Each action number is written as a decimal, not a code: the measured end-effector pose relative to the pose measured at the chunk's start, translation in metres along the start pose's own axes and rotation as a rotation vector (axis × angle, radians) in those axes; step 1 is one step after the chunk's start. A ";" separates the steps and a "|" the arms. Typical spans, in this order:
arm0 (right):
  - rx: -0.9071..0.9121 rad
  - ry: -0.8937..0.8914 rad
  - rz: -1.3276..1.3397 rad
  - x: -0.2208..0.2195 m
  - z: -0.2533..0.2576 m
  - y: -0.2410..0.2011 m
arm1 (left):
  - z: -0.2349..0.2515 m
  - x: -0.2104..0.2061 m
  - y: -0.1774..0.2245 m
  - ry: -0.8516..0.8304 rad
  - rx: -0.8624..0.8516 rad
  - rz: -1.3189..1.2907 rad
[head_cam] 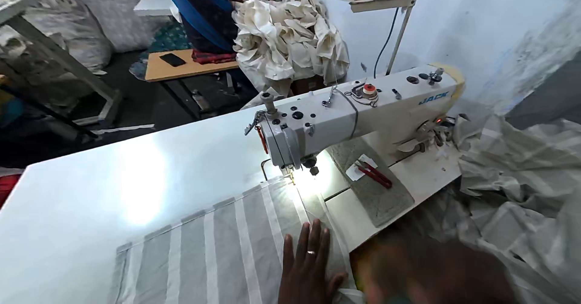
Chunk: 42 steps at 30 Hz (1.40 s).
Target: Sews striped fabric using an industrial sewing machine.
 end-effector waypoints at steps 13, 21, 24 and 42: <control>-0.179 0.074 -1.563 0.130 0.018 0.182 | -0.006 -0.006 0.001 0.093 -0.009 0.067; -0.037 0.214 -1.229 0.091 -0.001 0.138 | -0.008 0.015 -0.006 0.175 0.055 -0.384; 0.086 0.127 -0.964 0.022 -0.042 0.113 | -0.006 0.041 -0.006 0.253 0.211 -1.098; -0.373 0.157 -0.040 -0.014 -0.026 0.105 | -0.013 0.099 -0.022 0.214 0.409 -1.353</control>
Point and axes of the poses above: each hand's wrist, its own z-axis towards the middle knuckle, its own x-axis out of the back of the hand, y = z × x, the point moved 7 cm from there along z, towards the middle knuckle, and after that the axes turned 2 degrees about x, right-handed, at the moved point
